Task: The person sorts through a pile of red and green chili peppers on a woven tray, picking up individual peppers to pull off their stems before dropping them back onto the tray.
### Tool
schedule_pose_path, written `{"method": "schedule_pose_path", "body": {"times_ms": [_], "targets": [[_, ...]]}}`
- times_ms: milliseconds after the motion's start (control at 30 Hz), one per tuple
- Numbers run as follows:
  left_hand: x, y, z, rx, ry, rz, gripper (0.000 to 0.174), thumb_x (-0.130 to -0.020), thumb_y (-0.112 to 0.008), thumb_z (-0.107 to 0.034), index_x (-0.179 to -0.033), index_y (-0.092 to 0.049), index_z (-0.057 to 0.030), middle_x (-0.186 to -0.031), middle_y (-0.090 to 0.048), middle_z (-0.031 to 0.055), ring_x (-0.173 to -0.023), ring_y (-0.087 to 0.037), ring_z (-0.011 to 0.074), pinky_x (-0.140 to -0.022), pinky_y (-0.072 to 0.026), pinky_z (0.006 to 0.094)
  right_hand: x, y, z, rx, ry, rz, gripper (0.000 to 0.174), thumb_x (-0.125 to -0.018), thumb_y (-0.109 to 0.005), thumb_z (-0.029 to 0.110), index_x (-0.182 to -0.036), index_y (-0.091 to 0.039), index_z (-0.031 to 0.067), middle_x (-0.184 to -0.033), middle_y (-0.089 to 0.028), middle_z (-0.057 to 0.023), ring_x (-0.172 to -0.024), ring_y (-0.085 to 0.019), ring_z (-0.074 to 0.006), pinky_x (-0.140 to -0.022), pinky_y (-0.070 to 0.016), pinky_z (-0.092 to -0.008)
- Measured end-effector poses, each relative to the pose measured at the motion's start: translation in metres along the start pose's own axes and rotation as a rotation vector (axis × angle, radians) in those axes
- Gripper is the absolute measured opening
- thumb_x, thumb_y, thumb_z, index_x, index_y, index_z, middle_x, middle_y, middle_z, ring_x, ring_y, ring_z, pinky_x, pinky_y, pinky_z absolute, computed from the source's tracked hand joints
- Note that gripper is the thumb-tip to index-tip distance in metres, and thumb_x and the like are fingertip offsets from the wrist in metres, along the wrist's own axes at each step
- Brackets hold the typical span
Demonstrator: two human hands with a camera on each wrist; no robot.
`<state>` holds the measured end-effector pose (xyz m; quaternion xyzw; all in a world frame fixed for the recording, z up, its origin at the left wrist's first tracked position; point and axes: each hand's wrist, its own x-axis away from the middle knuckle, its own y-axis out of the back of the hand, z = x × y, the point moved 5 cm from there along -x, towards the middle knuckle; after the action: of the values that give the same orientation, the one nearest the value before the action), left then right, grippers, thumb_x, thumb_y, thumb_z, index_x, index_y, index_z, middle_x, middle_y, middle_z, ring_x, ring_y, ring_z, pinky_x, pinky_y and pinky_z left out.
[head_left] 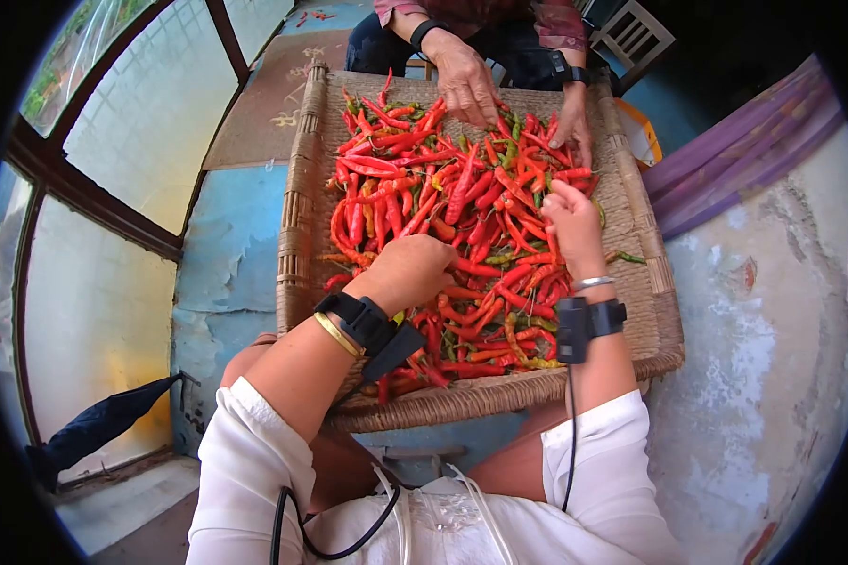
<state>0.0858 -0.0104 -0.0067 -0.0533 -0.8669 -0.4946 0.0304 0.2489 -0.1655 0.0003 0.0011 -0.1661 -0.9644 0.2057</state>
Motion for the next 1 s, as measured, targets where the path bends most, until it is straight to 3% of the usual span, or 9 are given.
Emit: {"method": "schedule_pose_path", "body": {"times_ms": [67, 167, 233, 467, 500, 600, 633, 833, 1000], "targets": [[0.002, -0.003, 0.001, -0.019, -0.010, 0.015, 0.025, -0.070, -0.060, -0.017, -0.093, -0.062, -0.0062, -0.080, -0.061, 0.0148, -0.078, -0.059, 0.0303, -0.070, -0.0467, 0.0400, 0.006, -0.008, 0.014, 0.683, 0.495, -0.145, 0.045, -0.071, -0.064, 0.011, -0.113, -0.050, 0.0024, -0.104, -0.055, -0.0164, -0.093, -0.054, -0.0302, -0.082, -0.0433, -0.0366], [0.002, -0.008, -0.003, -0.110, -0.003, 0.099, 0.022, -0.070, -0.061, -0.015, -0.090, -0.063, -0.0067, -0.082, -0.061, 0.0136, -0.080, -0.059, 0.0294, -0.069, -0.0476, 0.0396, 0.015, -0.024, 0.013, 0.867, 0.716, -0.124, 0.049, -0.069, -0.066, 0.011, -0.114, -0.048, 0.0032, -0.107, -0.052, -0.0167, -0.097, -0.050, -0.0341, -0.084, -0.0416, -0.0409], [0.003, -0.012, -0.004, -0.176, 0.017, 0.165, 0.018, -0.071, -0.062, -0.015, -0.087, -0.063, -0.0065, -0.083, -0.061, 0.0127, -0.082, -0.060, 0.0286, -0.068, -0.0485, 0.0388, 0.011, -0.029, -0.005, 0.957, 0.492, 0.018, 0.053, -0.069, -0.066, 0.011, -0.117, -0.046, 0.0042, -0.111, -0.050, -0.0169, -0.100, -0.049, -0.0342, -0.085, -0.0418, -0.0403], [0.011, -0.006, -0.011, -0.110, 0.006, 0.249, 0.012, -0.068, -0.062, -0.015, -0.076, -0.065, -0.0067, -0.075, -0.061, 0.0128, -0.074, -0.061, 0.0286, -0.065, -0.0481, 0.0381, 0.008, -0.019, -0.020, 0.816, 0.353, 0.027, 0.038, -0.070, -0.064, 0.008, -0.106, -0.055, 0.0023, -0.096, -0.057, -0.0176, -0.092, -0.054, -0.0340, -0.077, -0.0446, -0.0404], [0.011, -0.007, -0.012, -0.116, 0.016, 0.308, 0.014, -0.070, -0.062, -0.016, -0.078, -0.065, -0.0045, -0.079, -0.062, 0.0138, -0.077, -0.061, 0.0297, -0.065, -0.0485, 0.0381, 0.011, -0.022, -0.017, 0.762, 0.271, 0.089, 0.024, -0.072, -0.061, 0.004, -0.096, -0.059, -0.0007, -0.079, -0.061, -0.0113, -0.075, -0.059, -0.0256, -0.068, -0.0468, -0.0351], [0.008, -0.011, -0.011, -0.122, 0.006, 0.315, 0.017, -0.072, -0.062, -0.018, -0.078, -0.065, -0.0031, -0.076, -0.062, 0.0151, -0.075, -0.061, 0.0300, -0.065, -0.0480, 0.0386, 0.018, -0.030, -0.025, 0.387, 0.090, 0.243, 0.020, -0.073, -0.060, 0.005, -0.092, -0.060, -0.0021, -0.071, -0.059, -0.0038, -0.063, -0.057, -0.0132, -0.061, -0.0459, -0.0279], [0.007, -0.012, -0.009, -0.116, 0.006, 0.309, 0.017, -0.072, -0.062, -0.018, -0.078, -0.065, -0.0031, -0.076, -0.062, 0.0151, -0.075, -0.061, 0.0300, -0.065, -0.0480, 0.0386, 0.026, -0.033, -0.017, 0.289, 0.028, 0.286, 0.026, -0.075, -0.059, 0.003, -0.100, -0.057, -0.0043, -0.072, -0.056, -0.0007, -0.061, -0.051, -0.0059, -0.059, -0.0434, -0.0212], [-0.005, 0.000, -0.010, 0.549, -0.051, -0.091, 0.038, -0.080, -0.057, -0.037, -0.079, -0.064, 0.0001, -0.065, -0.060, 0.0147, -0.064, -0.059, 0.0247, -0.060, -0.0445, 0.0358, 0.067, -0.049, 0.021, -0.184, -0.049, 0.371, 0.045, -0.079, -0.053, -0.003, -0.122, -0.040, -0.0060, -0.076, -0.055, -0.0011, -0.067, -0.052, -0.0070, -0.063, -0.0434, -0.0194], [-0.007, -0.010, -0.011, 0.769, 0.115, 0.113, 0.036, -0.082, -0.060, -0.034, -0.093, -0.061, 0.0007, -0.080, -0.063, 0.0103, -0.074, -0.059, 0.0159, -0.066, -0.0467, 0.0305, 0.083, -0.064, 0.032, -0.378, -0.167, 0.385, 0.039, -0.081, -0.052, -0.003, -0.118, -0.044, -0.0051, -0.083, -0.056, -0.0028, -0.072, -0.053, -0.0068, -0.068, -0.0440, -0.0186]]}}
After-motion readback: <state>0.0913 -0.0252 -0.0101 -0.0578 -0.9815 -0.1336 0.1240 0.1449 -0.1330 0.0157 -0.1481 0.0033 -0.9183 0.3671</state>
